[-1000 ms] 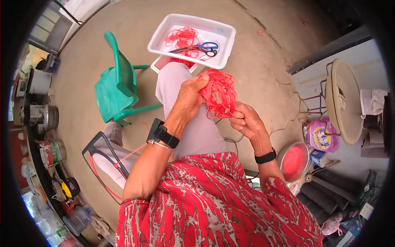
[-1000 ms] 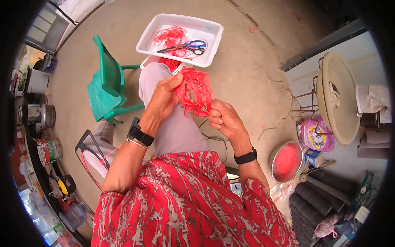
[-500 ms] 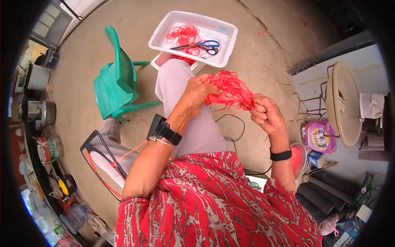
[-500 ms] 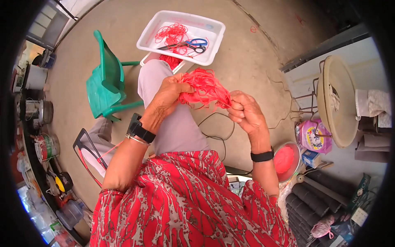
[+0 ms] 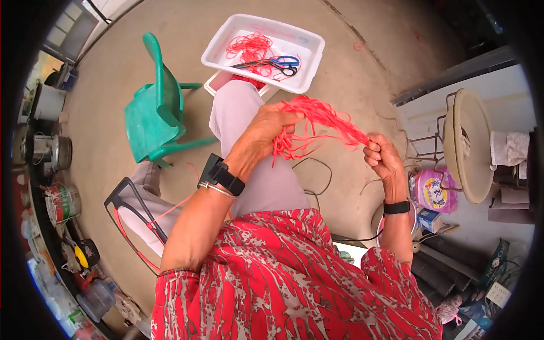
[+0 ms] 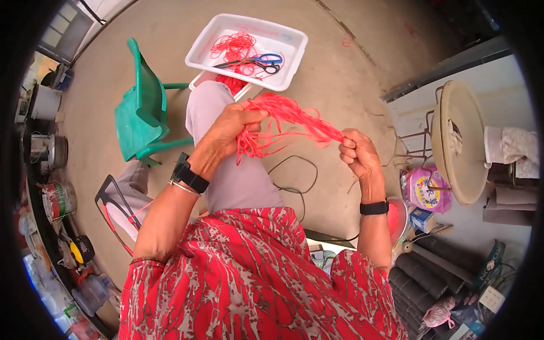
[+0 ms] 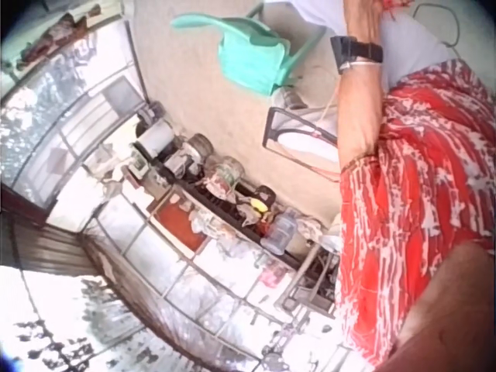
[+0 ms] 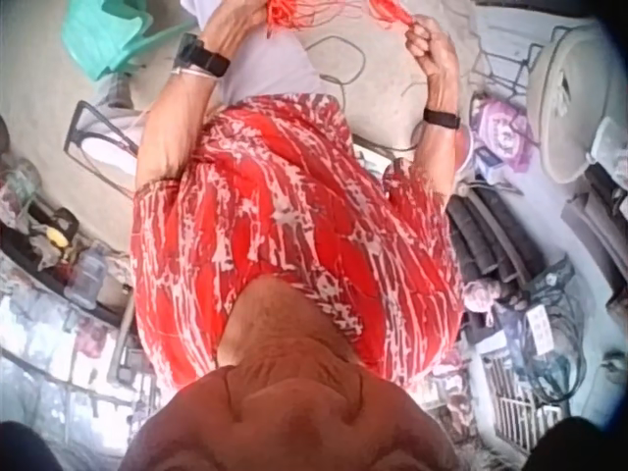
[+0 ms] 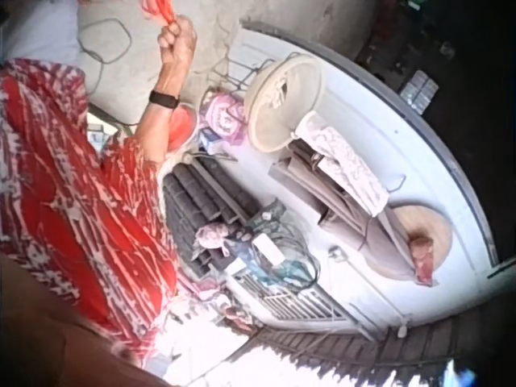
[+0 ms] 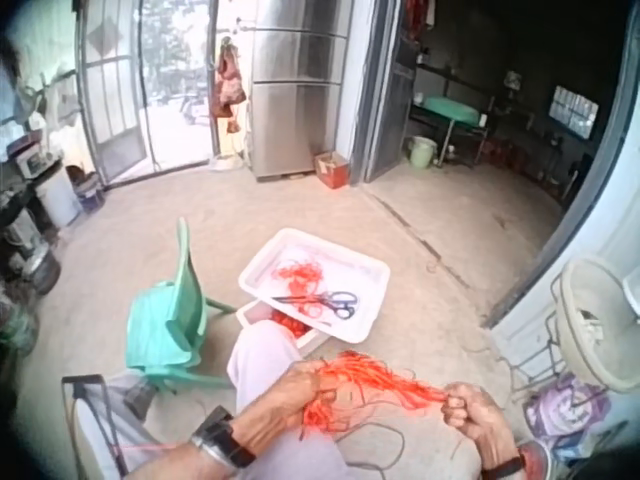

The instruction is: Weaving and tying red plastic twine onto a black circular plastic frame.

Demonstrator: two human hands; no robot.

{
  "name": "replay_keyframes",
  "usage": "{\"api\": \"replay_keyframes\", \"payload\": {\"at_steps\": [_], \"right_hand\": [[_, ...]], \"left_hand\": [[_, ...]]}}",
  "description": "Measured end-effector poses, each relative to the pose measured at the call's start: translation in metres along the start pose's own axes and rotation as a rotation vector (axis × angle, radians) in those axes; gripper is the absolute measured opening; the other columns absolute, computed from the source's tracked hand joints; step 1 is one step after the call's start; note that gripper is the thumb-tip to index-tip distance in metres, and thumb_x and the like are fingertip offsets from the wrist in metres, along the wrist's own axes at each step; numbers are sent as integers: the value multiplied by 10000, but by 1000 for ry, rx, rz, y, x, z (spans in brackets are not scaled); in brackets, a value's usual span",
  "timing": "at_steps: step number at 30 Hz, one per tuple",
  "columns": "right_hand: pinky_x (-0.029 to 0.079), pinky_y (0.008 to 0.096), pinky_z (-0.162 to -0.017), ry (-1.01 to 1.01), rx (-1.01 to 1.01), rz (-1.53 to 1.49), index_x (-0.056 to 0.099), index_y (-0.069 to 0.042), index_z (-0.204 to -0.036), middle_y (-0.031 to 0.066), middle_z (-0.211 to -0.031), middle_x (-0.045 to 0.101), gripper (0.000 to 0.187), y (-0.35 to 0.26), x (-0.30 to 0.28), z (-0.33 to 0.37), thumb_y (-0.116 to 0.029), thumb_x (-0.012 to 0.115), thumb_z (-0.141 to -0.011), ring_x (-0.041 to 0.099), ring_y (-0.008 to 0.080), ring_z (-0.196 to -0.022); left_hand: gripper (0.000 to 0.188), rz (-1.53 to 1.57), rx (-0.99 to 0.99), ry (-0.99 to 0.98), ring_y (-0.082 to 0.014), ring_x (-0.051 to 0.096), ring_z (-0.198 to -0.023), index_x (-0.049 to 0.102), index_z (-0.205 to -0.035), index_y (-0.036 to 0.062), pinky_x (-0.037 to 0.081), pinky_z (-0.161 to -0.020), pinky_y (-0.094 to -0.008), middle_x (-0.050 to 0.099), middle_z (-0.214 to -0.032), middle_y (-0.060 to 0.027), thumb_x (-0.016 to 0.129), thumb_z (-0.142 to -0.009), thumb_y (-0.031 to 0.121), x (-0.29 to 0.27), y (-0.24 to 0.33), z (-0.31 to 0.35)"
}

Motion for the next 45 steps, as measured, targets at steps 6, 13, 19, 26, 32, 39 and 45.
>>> {"api": "replay_keyframes", "payload": {"at_steps": [6, 13, 19, 26, 32, 39, 45], "right_hand": [[314, 201, -455, 226, 49, -55, 558, -102, -866, -36, -732, 517, 79, 49, -77, -13, -169, 600, -856, 442, 59, -577], [398, 228, -559, 260, 75, 37, 622, -90, -1003, -23, -870, 619, 197, 94, -89, -32, -181, 655, -833, 538, 87, -713], [400, 217, -439, 345, 223, 97, 645, -41, -904, 10, -765, 623, 114, 138, -119, -62, -135, 609, -851, 543, 85, -575], [396, 199, -433, 446, 200, 252, 658, -49, -819, 2, -693, 612, 64, 142, -147, -82, -105, 626, -817, 543, 68, -537], [415, 200, -442, 487, 169, 285, 652, -51, -778, 4, -671, 608, 63, 143, -155, -85, -112, 666, -784, 554, 70, -546], [471, 225, -492, 643, 164, 309, 641, -74, -907, -1, -728, 617, 130, 141, -178, -74, -189, 623, -851, 572, 79, -584], [519, 257, -608, 139, 187, 111, 635, -31, -942, 38, -786, 631, 289, 115, -64, -65, -313, 606, -890, 616, 141, -674]], "left_hand": [[140, 188, 22, -72, -65, 338, -425, 560, -933, 16, 327, -409, -231, 359, -530, 38, 557, -934, 156, -5, 4, -5], [138, 149, 22, -19, -79, 323, -417, 560, -923, 33, 311, -404, -240, 347, -523, 38, 528, -951, 165, -8, 3, -5], [150, 146, -77, -179, -77, 333, -426, 539, -863, 48, 314, -412, -240, 355, -523, 35, 518, -955, 164, 6, -6, -8], [190, 147, -118, -200, -77, 351, -446, 487, -788, 75, 314, -417, -244, 358, -527, 31, 517, -955, 161, 9, -11, -7], [194, 130, -124, -172, -77, 343, -440, 468, -780, 87, 313, -411, -247, 357, -528, 27, 508, -957, 154, 7, -12, -9], [226, 103, -116, -143, -75, 331, -425, 464, -742, 87, 296, -392, -244, 369, -532, 28, 523, -951, 150, 8, -12, -11], [144, -51, -34, 18, -56, 362, -451, 543, -796, 67, 322, -416, -232, 418, -550, 28, 564, -923, 134, 3, -13, -12]]}}
Point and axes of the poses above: each hand's wrist, its own z-axis away from the middle knuckle, its own x-axis out of the palm, y = z × x, the point moved 10 cm from there along -z, towards the middle knuckle
